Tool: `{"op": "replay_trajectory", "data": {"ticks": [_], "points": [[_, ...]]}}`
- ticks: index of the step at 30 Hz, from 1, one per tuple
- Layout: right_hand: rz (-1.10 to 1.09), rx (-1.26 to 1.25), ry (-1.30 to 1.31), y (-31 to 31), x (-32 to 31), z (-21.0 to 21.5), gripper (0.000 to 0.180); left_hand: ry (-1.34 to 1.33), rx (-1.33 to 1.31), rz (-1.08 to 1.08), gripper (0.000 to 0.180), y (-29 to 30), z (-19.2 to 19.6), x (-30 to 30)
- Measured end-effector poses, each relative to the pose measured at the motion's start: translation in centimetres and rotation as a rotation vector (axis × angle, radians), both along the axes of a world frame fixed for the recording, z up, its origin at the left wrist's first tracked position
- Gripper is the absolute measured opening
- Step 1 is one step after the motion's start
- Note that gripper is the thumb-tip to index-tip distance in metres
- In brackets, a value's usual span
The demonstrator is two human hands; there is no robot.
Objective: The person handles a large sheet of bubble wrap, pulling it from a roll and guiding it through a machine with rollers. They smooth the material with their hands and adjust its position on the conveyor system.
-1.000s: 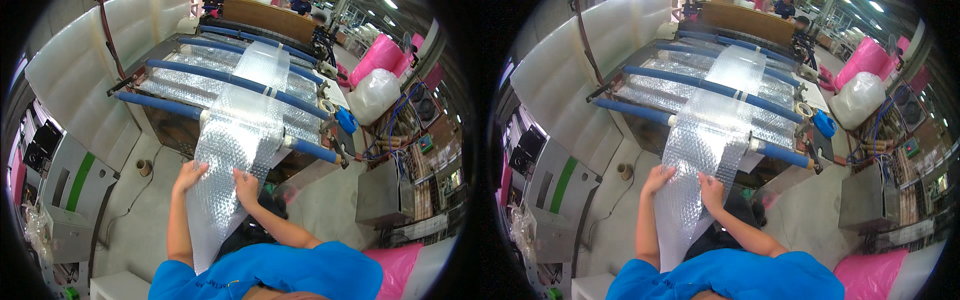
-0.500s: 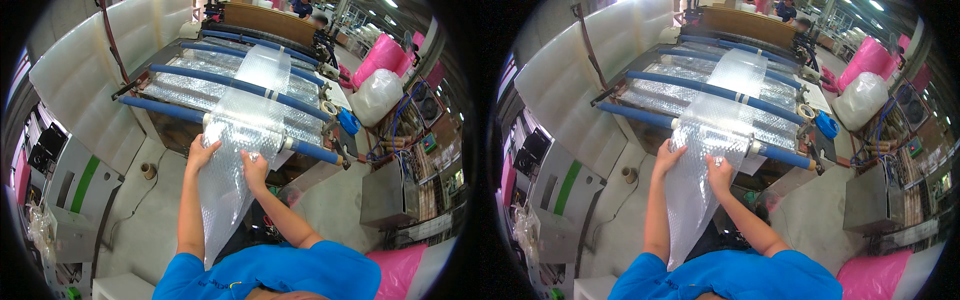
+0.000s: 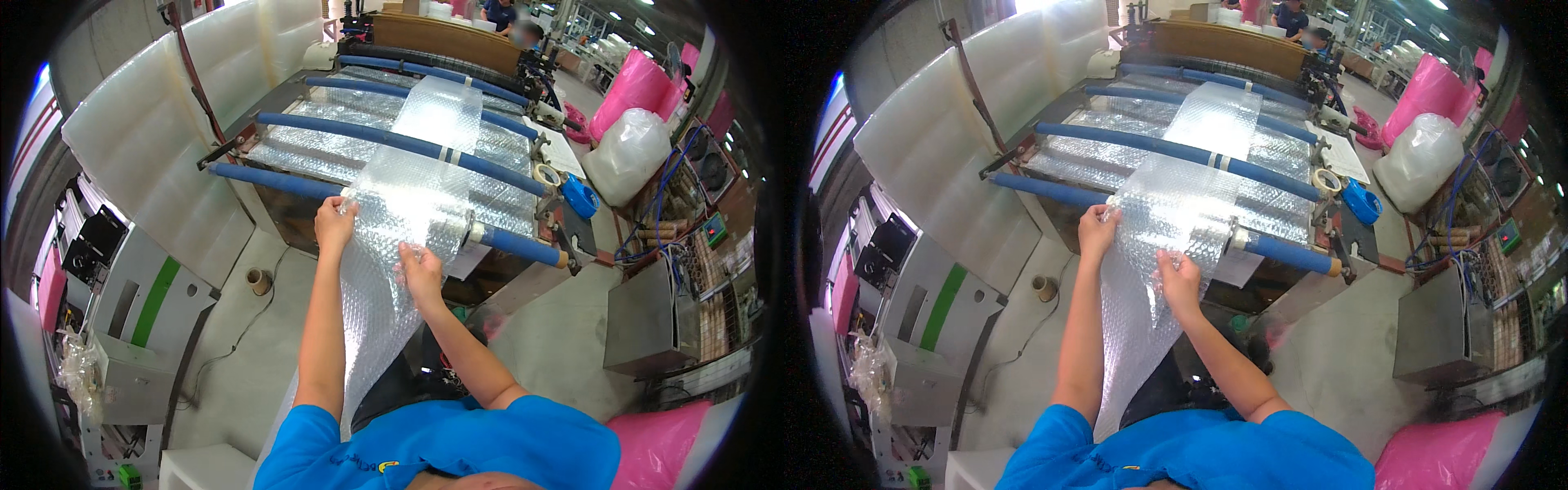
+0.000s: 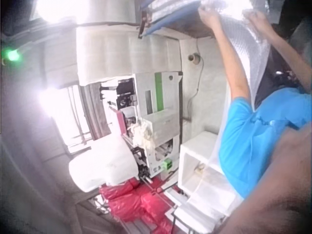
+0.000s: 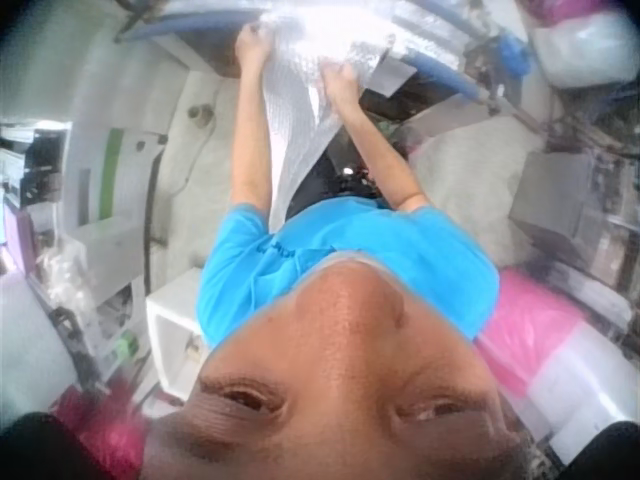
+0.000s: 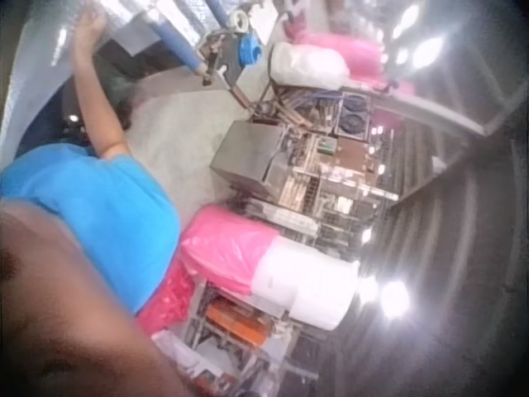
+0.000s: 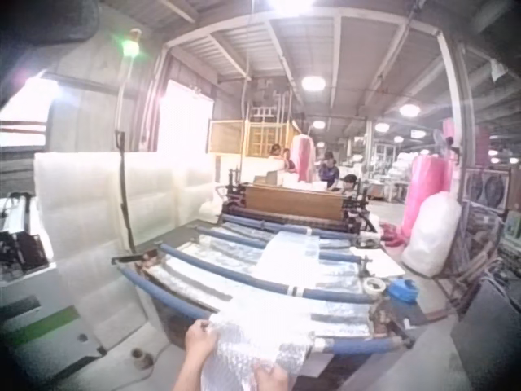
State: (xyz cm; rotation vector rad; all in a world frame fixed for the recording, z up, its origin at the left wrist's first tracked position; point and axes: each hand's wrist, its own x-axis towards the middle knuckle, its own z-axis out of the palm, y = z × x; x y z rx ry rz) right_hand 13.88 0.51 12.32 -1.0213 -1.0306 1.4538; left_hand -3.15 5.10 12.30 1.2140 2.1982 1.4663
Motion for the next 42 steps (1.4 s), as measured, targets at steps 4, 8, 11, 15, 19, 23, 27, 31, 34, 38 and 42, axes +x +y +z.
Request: {"op": "replay_trajectory", "data": {"ticks": [4, 8, 11, 15, 19, 23, 27, 31, 34, 38, 42], "points": [[0.193, -0.013, -0.112, -0.8, 0.4, 0.5, 0.025, -0.437, 0.037, -0.149, 0.023, 0.1, -0.2, -1.9], [0.164, -0.085, -0.033, -1.2, 0.9, -0.1, 0.028, -0.516, 0.039, -0.241, 0.024, -0.4, -1.7, -1.6], [0.097, -0.095, -0.058, -1.3, 1.0, -0.6, 0.026, -0.457, -0.086, -0.329, 0.032, -2.7, -0.2, -0.2], [0.087, -0.084, -0.081, -1.9, 0.8, -1.2, 0.026, -0.559, -0.086, -0.458, 0.038, -4.0, -0.3, -0.9], [0.058, -0.064, -0.052, -2.4, 0.4, -1.2, 0.027, -0.583, -0.099, -0.460, 0.037, -4.2, -0.1, -1.0], [0.054, -0.080, -0.086, -2.9, 0.5, -2.0, 0.026, -0.598, -0.079, -0.464, 0.037, -4.7, -1.1, -0.6], [0.076, -0.098, -0.200, -3.3, 0.8, -1.6, 0.025, -0.619, -0.063, -0.500, 0.036, -5.6, -1.3, -0.8], [0.063, -0.072, -0.129, -4.0, 0.1, -0.4, 0.023, -0.669, -0.039, -0.574, 0.031, -5.9, -0.3, -1.2], [0.100, -0.093, -0.287, -3.7, 0.6, -4.7, 0.022, -0.737, -0.052, -0.609, 0.029, -5.5, -1.7, -1.6], [0.169, -0.148, -0.225, -4.3, 0.4, -3.0, 0.022, -0.743, -0.069, -0.595, 0.028, -5.4, -2.3, -1.8], [0.187, -0.089, -0.358, -4.6, 1.1, -5.0, 0.024, -0.691, -0.141, -0.588, 0.027, -6.5, -4.2, -2.0]]}}
